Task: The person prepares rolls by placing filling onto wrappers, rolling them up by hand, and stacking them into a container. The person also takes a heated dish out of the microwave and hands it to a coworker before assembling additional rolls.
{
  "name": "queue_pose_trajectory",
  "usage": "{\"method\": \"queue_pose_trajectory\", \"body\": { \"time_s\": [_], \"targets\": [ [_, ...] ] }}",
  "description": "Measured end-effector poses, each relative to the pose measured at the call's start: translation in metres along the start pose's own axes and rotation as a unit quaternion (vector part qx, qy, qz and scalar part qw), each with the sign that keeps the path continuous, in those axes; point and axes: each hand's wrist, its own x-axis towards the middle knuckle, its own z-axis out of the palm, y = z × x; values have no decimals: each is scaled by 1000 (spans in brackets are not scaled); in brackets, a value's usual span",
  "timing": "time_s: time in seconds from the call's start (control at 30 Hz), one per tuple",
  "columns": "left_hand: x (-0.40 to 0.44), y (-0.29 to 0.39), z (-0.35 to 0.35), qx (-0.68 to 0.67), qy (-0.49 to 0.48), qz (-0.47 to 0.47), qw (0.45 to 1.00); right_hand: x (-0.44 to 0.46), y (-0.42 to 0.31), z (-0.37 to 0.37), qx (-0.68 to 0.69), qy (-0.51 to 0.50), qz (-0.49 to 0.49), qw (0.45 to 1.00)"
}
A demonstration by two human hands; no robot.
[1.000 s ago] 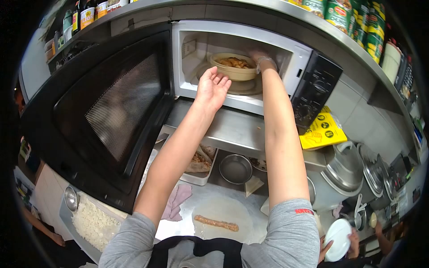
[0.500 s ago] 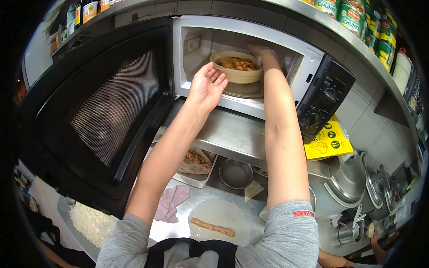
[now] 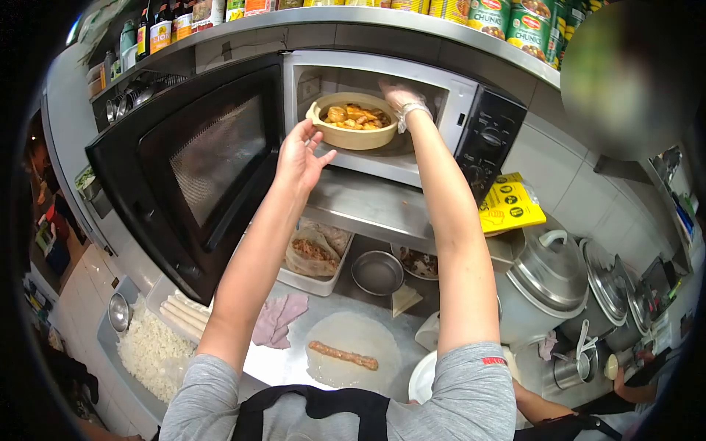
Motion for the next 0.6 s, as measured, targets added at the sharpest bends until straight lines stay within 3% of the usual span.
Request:
{"method": "queue_pose_trajectory", "body": {
  "time_s": [0.03,0.1,0.23,0.33,0.37,0.43,0.53,0.6],
  "targets": [
    [-7,3,0,-1,5,1,1000,-19,-7,-6,10,14,15,1000],
    [-21,10,-2,5,-5,5,1000,-56,-17,-25,-34,-34,-50,998],
    [-64,27,2,44,-33,-1,998,-67,-5,-19,9,-7,-28,1000],
    [-86,31,-2,23,-39,-16,999,-88,-10,-27,5,-7,-83,997],
    [-97,33,-1,16,-50,-19,998,-97,-5,-33,23,-24,-45,998],
    [-121,42,4,13,-58,-36,998,-125,-6,-31,22,76,-31,996],
    [-149,48,1,2,-96,-60,994,-165,-6,-45,17,40,23,999],
    [-160,53,-6,-8,-115,-82,990,-189,-4,-51,-17,37,-28,999]
  ]
}}
